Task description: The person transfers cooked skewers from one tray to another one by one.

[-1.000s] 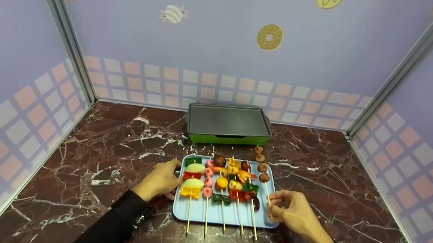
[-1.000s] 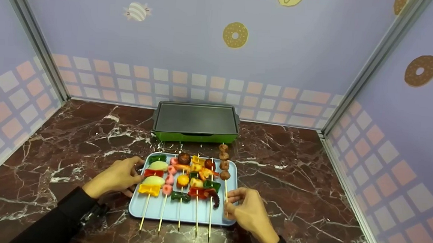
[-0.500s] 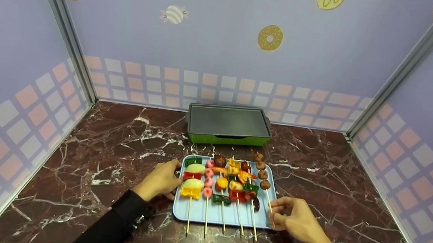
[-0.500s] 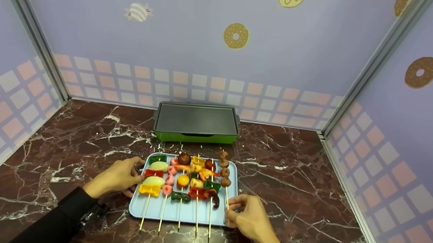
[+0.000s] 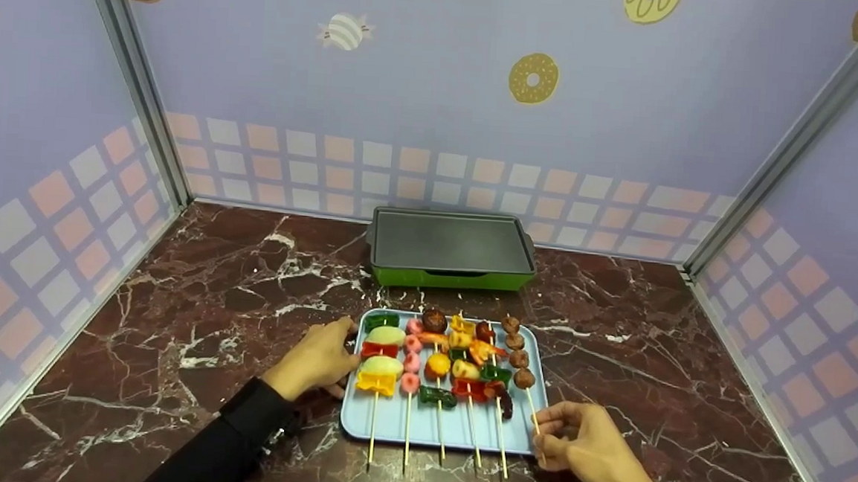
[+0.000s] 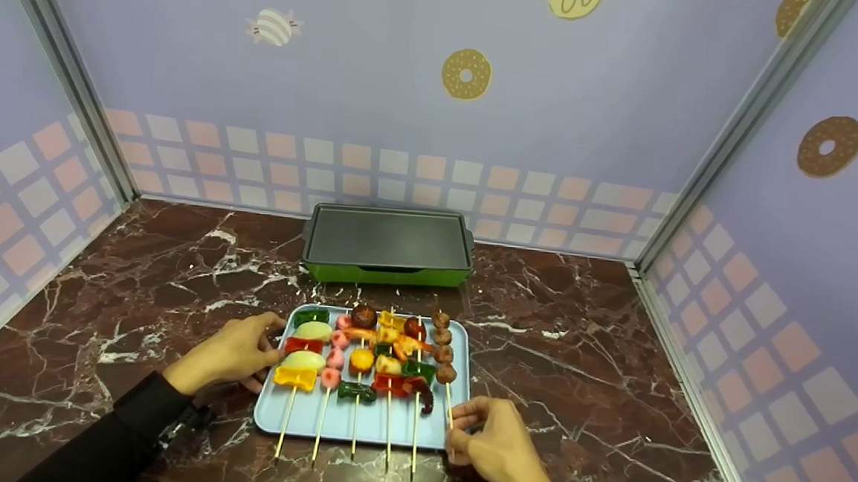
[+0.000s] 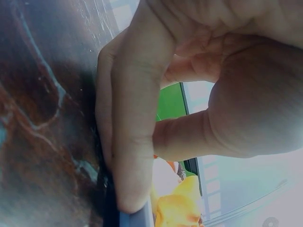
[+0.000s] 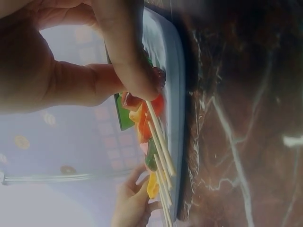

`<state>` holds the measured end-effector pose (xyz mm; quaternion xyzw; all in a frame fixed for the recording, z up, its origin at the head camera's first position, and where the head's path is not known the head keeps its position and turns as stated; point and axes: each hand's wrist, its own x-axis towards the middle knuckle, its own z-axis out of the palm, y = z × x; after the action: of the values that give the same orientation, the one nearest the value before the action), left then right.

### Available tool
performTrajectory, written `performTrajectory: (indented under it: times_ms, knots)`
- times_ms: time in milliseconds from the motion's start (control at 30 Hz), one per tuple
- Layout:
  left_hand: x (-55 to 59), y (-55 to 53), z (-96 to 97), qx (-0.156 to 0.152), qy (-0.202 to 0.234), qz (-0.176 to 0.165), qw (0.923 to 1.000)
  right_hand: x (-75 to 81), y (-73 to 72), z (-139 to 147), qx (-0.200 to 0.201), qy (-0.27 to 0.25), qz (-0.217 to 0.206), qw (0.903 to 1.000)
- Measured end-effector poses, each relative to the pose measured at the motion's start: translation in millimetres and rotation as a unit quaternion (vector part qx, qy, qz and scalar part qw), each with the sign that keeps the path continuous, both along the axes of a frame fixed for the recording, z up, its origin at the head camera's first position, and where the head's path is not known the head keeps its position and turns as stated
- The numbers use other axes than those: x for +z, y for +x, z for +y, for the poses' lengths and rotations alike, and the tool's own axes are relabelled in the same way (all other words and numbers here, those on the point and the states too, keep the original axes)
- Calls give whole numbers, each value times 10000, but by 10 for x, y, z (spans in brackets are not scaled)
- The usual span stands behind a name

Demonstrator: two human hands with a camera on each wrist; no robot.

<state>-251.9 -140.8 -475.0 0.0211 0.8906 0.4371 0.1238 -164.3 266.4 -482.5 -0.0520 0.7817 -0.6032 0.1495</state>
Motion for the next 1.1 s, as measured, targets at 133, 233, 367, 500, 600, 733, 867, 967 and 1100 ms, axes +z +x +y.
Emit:
performTrajectory:
  times_ms: [133, 233, 367, 500, 600, 733, 867, 967, 1100]
  knots:
    - [0, 0, 1, 31, -46, -29, 10000, -4, 25, 11, 86, -25, -44, 10000]
    - [2, -1, 0, 43, -98, -49, 9999, -12, 41, 23, 144, -69, -78, 9998]
    - [-3, -2, -3, 50, -98, -31, 9999, -23, 63, 32, 163, -126, -156, 9997]
    - [-16, -8, -9, 48, -67, 7, 10000, -28, 80, 29, 166, -150, -190, 9996]
    - [-15, -7, -9, 37, -62, 27, 10000, -26, 89, 26, 173, -104, -182, 9996]
    - [-7, -6, -2, 49, -62, 9, 10000, -24, 104, 23, 177, -57, -208, 9996]
    - [0, -5, 5, 68, -88, -22, 9999, -29, 117, 23, 171, -59, -262, 9995]
    - [5, -4, 8, 75, -112, -29, 9999, -25, 118, 27, 172, -12, -257, 9995]
    - [0, -4, 5, 84, -124, 11, 9999, -8, 118, 24, 198, 146, -232, 9994]
